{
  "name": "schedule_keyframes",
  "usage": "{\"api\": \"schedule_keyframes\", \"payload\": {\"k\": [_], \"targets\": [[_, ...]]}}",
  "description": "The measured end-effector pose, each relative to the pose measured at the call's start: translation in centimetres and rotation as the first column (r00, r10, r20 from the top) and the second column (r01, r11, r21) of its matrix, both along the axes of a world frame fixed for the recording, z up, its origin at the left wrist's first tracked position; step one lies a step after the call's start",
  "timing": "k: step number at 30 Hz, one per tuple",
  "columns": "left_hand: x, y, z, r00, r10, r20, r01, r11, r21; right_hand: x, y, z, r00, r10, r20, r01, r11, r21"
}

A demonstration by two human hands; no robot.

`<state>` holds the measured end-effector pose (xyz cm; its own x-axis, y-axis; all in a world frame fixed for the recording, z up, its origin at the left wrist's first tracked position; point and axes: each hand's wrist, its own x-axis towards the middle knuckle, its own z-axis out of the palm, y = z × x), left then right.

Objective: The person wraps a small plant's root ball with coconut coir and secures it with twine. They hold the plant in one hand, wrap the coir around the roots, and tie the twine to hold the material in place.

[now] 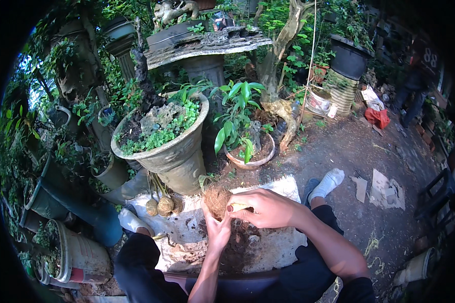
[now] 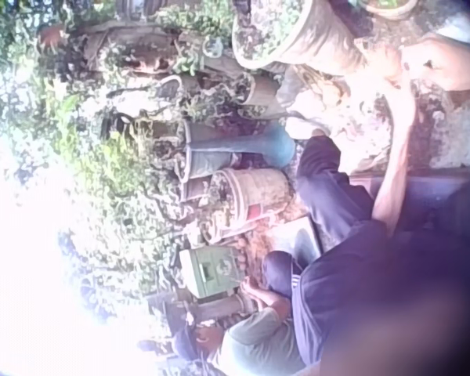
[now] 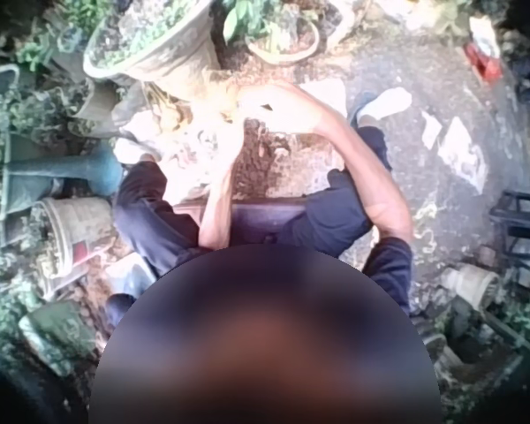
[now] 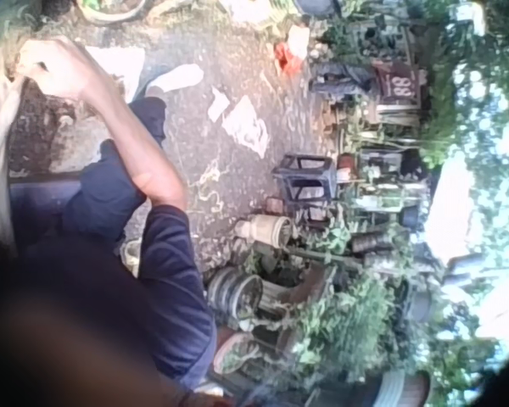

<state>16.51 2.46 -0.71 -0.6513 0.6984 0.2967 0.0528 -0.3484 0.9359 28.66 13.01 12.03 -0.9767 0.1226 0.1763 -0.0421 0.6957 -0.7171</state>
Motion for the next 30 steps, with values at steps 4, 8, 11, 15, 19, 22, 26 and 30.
{"api": "schedule_keyframes", "payload": {"k": [4, 8, 11, 15, 19, 22, 26, 30], "targets": [[0.6, -0.3, 0.8, 0.988, -0.145, 0.052, 0.146, 0.989, -0.031, 0.2, 0.4, 0.5, 0.998, -0.066, 0.017, 0.067, 0.993, -0.100], [0.8, -0.6, 1.6, 0.972, -0.231, 0.039, 0.232, 0.972, -0.036, 0.4, 0.4, 0.9, 0.995, -0.079, -0.058, 0.073, 0.993, -0.091], [0.7, -0.5, 1.7, 0.947, -0.317, 0.059, 0.318, 0.948, -0.009, 0.5, 0.4, 1.1, 0.991, -0.103, -0.082, 0.093, 0.989, -0.116], [1.0, -0.4, 1.6, 0.923, -0.378, -0.071, 0.369, 0.922, -0.115, 0.8, 0.7, 1.2, 0.973, -0.171, -0.156, 0.142, 0.973, -0.182], [1.6, -0.5, 1.4, 0.900, -0.431, 0.067, 0.436, 0.894, -0.108, 1.1, 1.0, 1.1, 0.972, -0.193, -0.134, 0.162, 0.963, -0.214], [1.6, -0.5, 1.4, 0.907, -0.422, 0.018, 0.421, 0.902, -0.097, 1.1, 1.3, 1.0, 0.967, -0.223, -0.126, 0.184, 0.947, -0.265], [1.4, -0.6, 1.5, 0.887, -0.459, 0.042, 0.461, 0.882, -0.098, 1.0, 1.8, 0.5, 0.962, -0.240, -0.128, 0.204, 0.948, -0.244], [1.4, -0.9, 1.6, 0.876, -0.482, -0.006, 0.477, 0.868, -0.141, 0.8, 2.2, 0.0, 0.964, -0.230, -0.131, 0.201, 0.958, -0.203]]}}
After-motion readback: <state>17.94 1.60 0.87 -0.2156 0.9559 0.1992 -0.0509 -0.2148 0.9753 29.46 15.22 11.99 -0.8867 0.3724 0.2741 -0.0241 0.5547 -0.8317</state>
